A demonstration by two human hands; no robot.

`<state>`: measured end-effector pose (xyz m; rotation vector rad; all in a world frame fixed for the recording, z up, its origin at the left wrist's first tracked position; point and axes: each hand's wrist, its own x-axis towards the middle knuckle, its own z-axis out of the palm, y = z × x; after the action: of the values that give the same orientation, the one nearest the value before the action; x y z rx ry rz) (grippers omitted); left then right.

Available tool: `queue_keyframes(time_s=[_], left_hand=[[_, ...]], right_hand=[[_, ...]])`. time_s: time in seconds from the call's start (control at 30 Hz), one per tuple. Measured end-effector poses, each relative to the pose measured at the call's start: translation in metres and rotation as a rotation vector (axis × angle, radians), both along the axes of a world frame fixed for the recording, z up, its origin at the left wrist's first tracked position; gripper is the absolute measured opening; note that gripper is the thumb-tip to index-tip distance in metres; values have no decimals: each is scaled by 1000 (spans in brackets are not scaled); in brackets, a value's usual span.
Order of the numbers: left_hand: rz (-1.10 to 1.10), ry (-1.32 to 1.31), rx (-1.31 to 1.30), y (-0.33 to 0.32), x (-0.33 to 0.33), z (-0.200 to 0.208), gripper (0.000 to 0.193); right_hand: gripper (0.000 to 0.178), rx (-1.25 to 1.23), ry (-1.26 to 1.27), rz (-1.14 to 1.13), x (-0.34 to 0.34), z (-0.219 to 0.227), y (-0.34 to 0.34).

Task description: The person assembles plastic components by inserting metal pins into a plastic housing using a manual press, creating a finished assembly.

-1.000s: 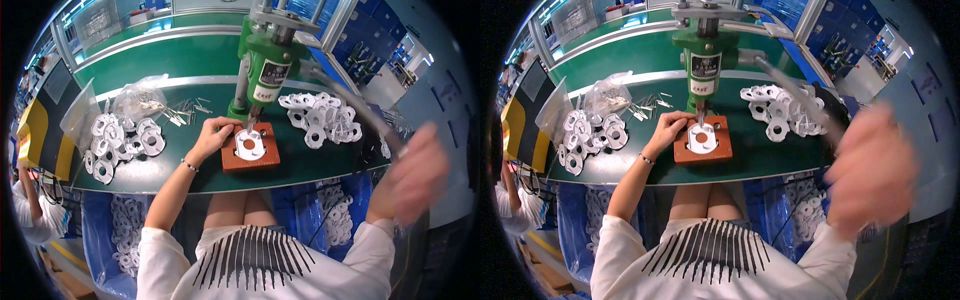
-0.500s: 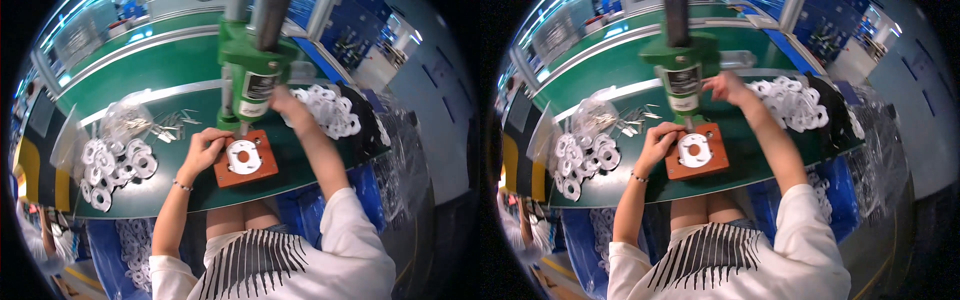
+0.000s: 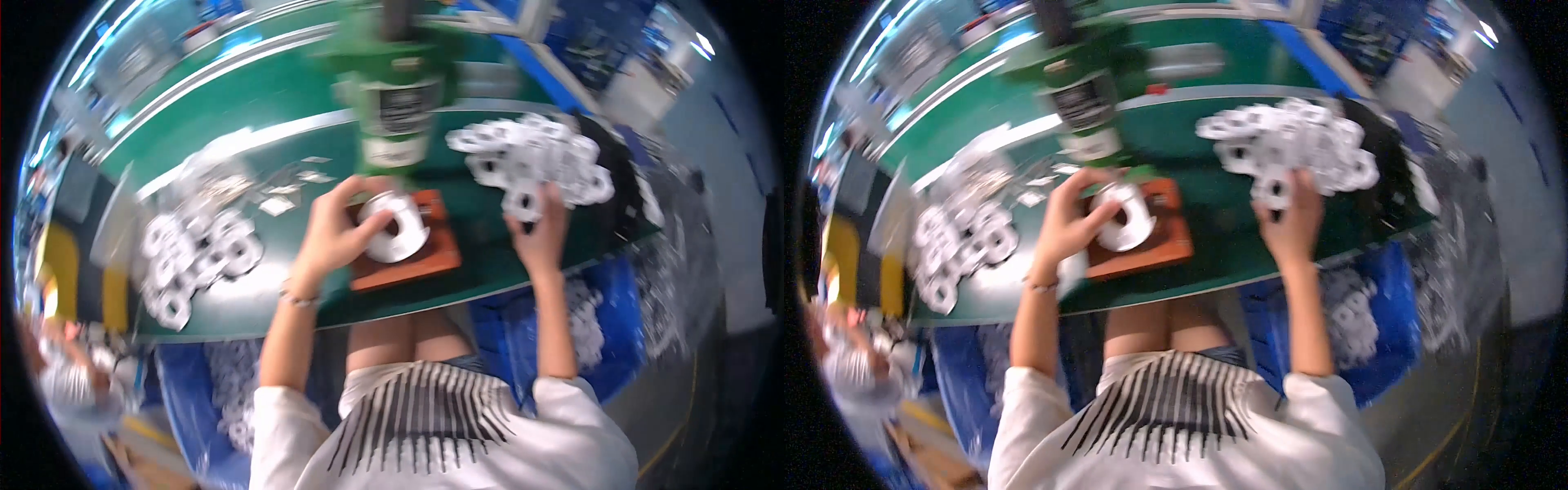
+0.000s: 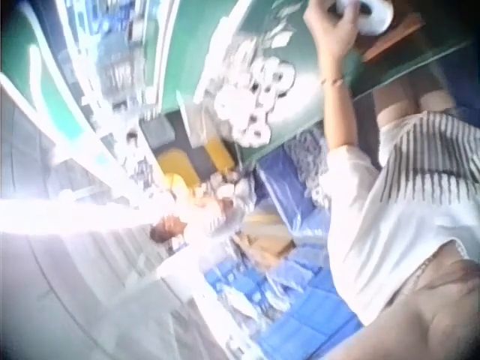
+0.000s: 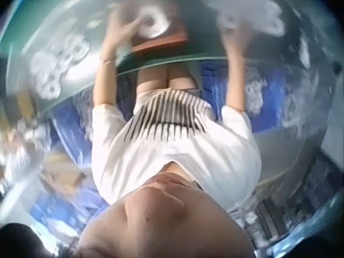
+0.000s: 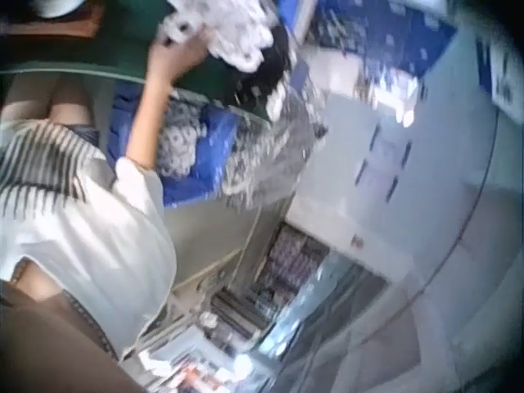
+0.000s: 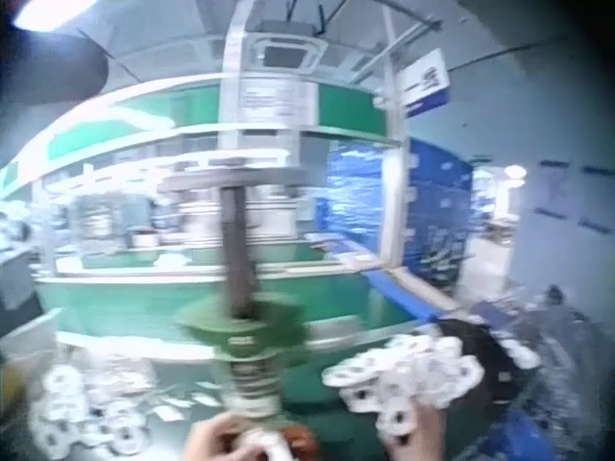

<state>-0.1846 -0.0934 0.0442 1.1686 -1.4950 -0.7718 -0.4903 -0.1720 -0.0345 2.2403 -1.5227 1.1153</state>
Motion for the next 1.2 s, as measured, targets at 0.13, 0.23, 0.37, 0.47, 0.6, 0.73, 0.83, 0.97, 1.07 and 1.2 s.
queue_keyframes(time_s=[0.13,0.23,0.37,0.47,0.6,0.73,0.83,0.97,1.07,1.2], left_hand=[[152,374,-248,-7,21,-12,18],[579,11,-397,7,92,-18,19],[1025,-455,-320,44,187,-11,22],[999,-888,-116,64,233,-23,26],[996,-1133,-210,71,223,-10,32],[827,-840,-593,61,105,30,26],[371,-589,-362,57,7,22,28],[54,-169,-79,44,-55,27,26],[20,41,47,39,-53,17,23],[94,21,30,43,-47,13,15]], right_hand=[[51,16,43,45,-19,-7,-4],[47,-18,19,77,-17,-7,-1],[43,-35,-13,67,-14,-1,4],[36,-89,-167,126,-10,6,10],[29,217,-1019,474,10,15,24],[53,897,-1850,895,53,50,57],[63,1273,-1741,868,73,70,74],[66,1289,-1460,901,89,73,91],[58,1128,-1201,961,83,68,79],[30,843,-1167,946,97,64,76]])
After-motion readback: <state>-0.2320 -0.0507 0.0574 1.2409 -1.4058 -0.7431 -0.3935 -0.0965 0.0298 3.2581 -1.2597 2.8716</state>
